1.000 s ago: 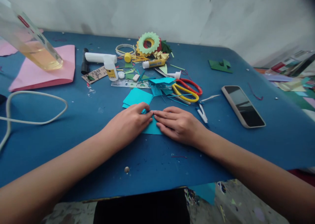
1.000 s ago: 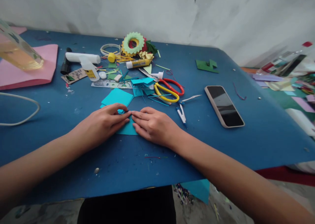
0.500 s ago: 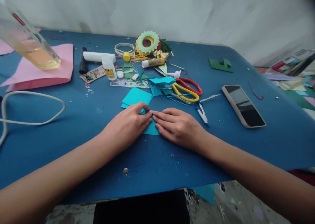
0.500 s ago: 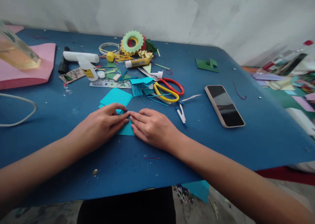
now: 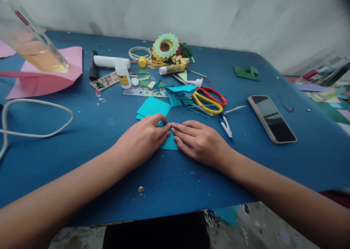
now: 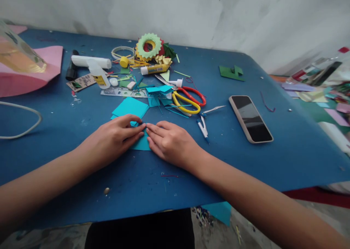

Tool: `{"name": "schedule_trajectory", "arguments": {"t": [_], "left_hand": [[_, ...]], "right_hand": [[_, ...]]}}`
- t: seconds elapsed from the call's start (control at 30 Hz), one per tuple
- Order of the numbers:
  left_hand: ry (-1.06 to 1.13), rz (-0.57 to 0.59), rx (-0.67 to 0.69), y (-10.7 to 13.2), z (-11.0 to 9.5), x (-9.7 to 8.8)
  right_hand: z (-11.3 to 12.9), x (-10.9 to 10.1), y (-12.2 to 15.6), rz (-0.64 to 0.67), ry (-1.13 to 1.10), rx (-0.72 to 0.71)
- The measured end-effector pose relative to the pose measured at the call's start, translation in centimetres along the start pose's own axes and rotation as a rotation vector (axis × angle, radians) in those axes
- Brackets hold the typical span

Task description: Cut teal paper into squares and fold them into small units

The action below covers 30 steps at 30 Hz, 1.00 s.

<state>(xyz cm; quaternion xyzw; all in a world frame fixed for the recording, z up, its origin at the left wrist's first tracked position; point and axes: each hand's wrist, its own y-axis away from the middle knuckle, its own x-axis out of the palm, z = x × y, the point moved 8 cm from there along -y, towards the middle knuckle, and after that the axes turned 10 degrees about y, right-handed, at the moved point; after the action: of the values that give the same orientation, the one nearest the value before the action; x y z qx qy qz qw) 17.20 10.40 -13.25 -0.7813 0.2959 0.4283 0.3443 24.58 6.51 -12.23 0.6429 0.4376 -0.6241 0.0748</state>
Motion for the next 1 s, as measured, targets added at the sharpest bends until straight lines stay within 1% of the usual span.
{"name": "schedule_trajectory", "arguments": {"t": [0.17, 0.4, 0.8, 1.0], "left_hand": [[-0.002, 0.003, -0.001, 0.02, -0.05, 0.02], [-0.003, 0.007, -0.011, -0.02, -0.03, -0.06], [-0.001, -0.005, -0.004, 0.05, 0.07, -0.14], [0.039, 0.021, -0.054, -0.05, 0.51, -0.05]], "right_hand": [[-0.13, 0.15, -0.06, 0.011, 0.014, 0.028], [-0.10, -0.05, -0.08, -0.020, -0.002, 0.001], [-0.21, 0.13, -0.02, -0.018, -0.014, -0.025], [-0.14, 0.10, -0.09, -0.002, -0.018, -0.053]]}}
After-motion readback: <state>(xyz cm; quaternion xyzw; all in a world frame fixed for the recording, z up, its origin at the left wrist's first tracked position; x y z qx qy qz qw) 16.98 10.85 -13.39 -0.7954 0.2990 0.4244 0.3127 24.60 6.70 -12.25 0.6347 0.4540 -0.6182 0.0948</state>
